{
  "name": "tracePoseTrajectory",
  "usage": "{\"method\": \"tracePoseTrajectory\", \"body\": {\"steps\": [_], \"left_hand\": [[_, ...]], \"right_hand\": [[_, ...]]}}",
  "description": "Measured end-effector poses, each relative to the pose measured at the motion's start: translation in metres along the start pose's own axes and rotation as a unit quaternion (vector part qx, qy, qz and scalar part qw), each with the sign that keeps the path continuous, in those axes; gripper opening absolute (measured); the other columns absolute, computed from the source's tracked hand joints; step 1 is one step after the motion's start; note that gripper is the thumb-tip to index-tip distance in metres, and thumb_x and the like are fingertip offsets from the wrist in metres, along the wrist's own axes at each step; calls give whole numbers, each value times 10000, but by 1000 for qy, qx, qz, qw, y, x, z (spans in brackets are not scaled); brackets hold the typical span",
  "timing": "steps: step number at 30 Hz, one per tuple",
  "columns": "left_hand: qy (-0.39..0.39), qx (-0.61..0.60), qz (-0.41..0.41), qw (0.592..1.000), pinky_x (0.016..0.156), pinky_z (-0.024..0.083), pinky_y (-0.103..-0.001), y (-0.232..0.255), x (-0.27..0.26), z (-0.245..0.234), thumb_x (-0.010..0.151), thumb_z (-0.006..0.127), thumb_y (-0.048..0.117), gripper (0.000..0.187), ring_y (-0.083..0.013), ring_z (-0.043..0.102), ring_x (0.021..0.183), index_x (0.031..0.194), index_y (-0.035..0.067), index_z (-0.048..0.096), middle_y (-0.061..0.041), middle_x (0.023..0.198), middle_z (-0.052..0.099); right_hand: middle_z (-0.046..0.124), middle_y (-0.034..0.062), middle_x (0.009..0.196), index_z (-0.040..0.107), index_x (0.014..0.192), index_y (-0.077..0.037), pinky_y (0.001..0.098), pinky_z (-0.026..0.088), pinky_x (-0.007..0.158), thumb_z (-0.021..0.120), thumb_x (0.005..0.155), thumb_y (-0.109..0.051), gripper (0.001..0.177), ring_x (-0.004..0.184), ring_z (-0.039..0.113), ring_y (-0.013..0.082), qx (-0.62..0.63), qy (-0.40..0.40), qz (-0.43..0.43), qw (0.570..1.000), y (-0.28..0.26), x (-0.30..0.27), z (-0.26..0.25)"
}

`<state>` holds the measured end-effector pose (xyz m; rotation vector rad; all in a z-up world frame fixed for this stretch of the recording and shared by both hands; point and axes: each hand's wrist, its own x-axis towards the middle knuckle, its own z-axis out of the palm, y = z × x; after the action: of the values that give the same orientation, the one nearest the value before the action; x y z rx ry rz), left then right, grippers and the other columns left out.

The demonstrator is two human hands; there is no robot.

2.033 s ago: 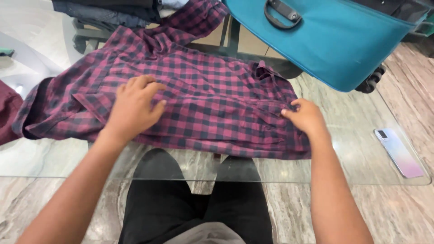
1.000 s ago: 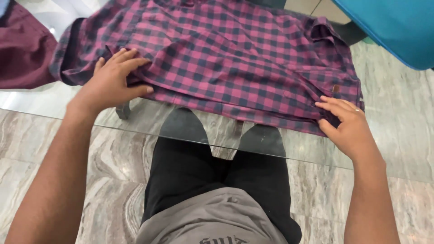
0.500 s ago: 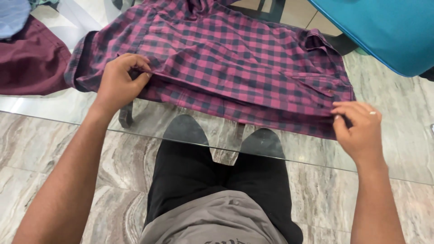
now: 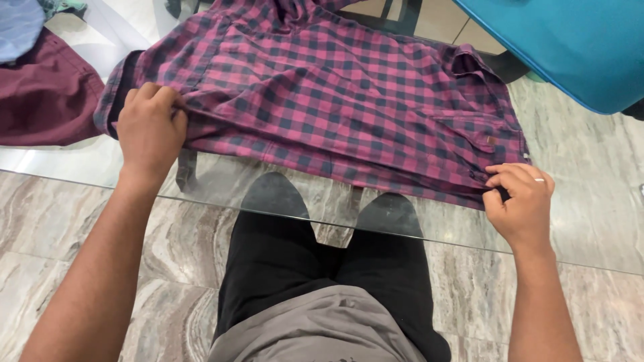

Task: The person folds a red and black checkered shirt on a glass table, smoothing and aligning the fabric before stacking it. Then the person picks up a light blue striped shirt, lays it flat, and begins buttoning it while smoothing the fabric.

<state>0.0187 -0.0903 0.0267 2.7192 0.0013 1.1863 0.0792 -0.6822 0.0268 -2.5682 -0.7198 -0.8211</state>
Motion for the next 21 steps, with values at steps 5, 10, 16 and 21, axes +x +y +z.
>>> {"method": "tracePoseTrajectory", "body": {"steps": [5,10,16,21], "left_hand": [[40,45,-27,998,866,461,-439,-22,-8,16,901,672,2,98,-301,615,959,874,86,630,-86,956,634],[14,119,-38,992,890,418,-450,-27,-20,17,895,659,5,148,-261,611,919,824,132,633,-32,896,647],[-22,108,-29,993,885,383,-505,-20,-14,2,798,707,98,93,-363,580,1091,782,183,742,-101,1063,670],[-3,-5,17,1000,1111,398,-468,8,-4,-6,891,650,50,78,-319,524,1281,967,62,664,-121,1257,604]], "right_hand": [[745,14,1060,666,791,-94,389,365,1088,641,843,-72,61,1123,642,221,-35,46,3,998,-4,-2,-1],[742,16,1070,683,805,-96,399,367,1089,650,838,-91,47,1125,637,234,-27,25,4,999,-2,-5,0],[739,86,1114,718,912,-78,408,451,1042,652,1005,-93,116,1105,654,270,14,50,54,997,11,-6,3],[721,163,1169,713,1016,-27,457,473,1082,658,1008,-47,60,1141,647,332,23,125,112,985,12,-3,1]]}}
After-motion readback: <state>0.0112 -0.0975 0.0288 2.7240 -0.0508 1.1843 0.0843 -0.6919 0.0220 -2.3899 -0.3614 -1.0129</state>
